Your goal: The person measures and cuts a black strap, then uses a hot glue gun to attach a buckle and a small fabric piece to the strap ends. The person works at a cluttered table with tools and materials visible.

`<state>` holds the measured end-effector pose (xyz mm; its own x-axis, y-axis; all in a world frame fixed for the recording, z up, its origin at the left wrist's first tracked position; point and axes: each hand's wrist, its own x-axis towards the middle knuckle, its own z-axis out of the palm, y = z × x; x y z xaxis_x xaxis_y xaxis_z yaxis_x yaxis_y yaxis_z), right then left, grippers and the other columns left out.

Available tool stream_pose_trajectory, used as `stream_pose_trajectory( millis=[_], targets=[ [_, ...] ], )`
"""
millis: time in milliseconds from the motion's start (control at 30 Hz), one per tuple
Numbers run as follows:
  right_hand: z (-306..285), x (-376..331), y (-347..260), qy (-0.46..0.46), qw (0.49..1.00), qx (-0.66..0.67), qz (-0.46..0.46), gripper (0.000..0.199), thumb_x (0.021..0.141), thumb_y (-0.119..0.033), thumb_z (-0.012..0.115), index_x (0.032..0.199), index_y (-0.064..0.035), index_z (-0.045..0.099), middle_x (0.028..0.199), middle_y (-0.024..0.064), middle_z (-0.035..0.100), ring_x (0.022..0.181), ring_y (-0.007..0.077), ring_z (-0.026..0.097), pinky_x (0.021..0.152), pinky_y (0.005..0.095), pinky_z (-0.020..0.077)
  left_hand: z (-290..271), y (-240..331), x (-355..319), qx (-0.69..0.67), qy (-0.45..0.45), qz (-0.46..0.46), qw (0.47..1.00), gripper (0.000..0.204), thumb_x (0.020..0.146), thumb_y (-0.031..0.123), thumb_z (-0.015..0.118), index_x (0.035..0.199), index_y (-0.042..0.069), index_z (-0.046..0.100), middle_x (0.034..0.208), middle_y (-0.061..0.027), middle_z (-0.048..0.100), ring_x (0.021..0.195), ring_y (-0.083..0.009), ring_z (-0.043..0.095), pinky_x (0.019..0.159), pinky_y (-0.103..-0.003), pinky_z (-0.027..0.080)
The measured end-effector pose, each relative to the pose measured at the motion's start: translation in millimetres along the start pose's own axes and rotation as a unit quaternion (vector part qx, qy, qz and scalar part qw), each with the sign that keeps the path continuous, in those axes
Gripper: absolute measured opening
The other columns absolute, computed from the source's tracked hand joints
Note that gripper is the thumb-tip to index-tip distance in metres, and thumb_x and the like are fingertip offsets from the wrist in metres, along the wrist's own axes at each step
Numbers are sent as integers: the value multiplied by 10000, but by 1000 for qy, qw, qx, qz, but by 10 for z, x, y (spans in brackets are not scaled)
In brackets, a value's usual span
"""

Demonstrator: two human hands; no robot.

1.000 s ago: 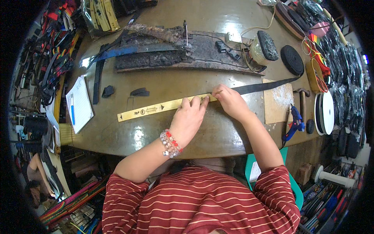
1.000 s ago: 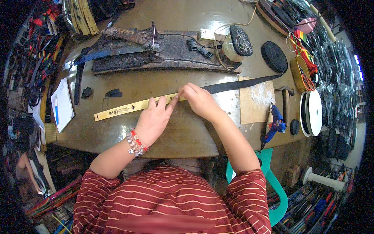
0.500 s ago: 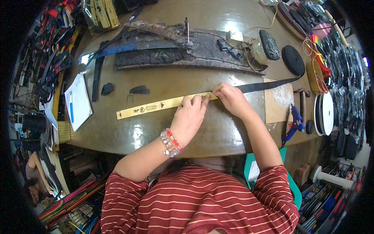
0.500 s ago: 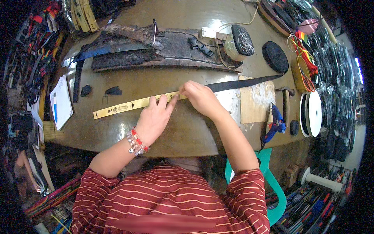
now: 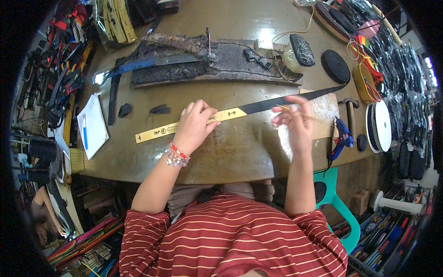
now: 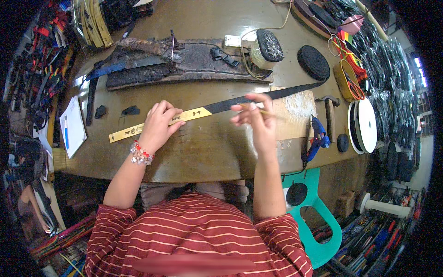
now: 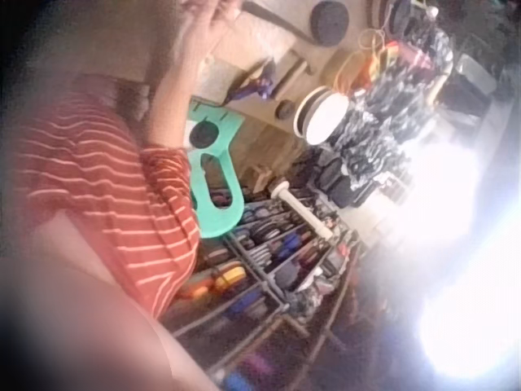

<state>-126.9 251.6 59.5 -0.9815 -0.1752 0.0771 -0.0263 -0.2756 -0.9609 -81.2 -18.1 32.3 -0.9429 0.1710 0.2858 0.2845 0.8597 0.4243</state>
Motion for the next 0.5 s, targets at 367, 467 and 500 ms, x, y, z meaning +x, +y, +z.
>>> stream_pose_trajectory(
  millis=[367, 467, 500],
  targets=[
    [537, -576, 331, -28, 991, -36, -122, 627, 967, -509, 343, 1211, 55, 467, 1174, 212, 564, 1139, 317, 542, 1015, 451, 375, -204, 914, 1, -176, 54, 109, 977, 311, 760, 329, 707, 951, 92, 644, 929, -43, 584, 891, -240, 561, 812, -391, 416],
    [371, -412, 22, 111, 977, 88, -162, 590, 965, -539, 290, 1146, -11, 483, 978, 147, 612, 957, 308, 626, 889, 442, 466, -18, 702, 82, -133, 86, 27, 987, 373, 840, 389, 632, 1030, 69, 616, 994, -74, 572, 944, -268, 542, 830, -399, 435],
    [231, -319, -142, 142, 969, 117, -167, 561, 974, -520, 289, 1166, -24, 470, 858, 83, 579, 809, 263, 632, 786, 429, 496, 32, 545, 111, -20, 52, -21, 998, 424, 858, 402, 606, 1111, 62, 586, 1022, -101, 540, 961, -283, 515, 861, -396, 422]
  ],
)
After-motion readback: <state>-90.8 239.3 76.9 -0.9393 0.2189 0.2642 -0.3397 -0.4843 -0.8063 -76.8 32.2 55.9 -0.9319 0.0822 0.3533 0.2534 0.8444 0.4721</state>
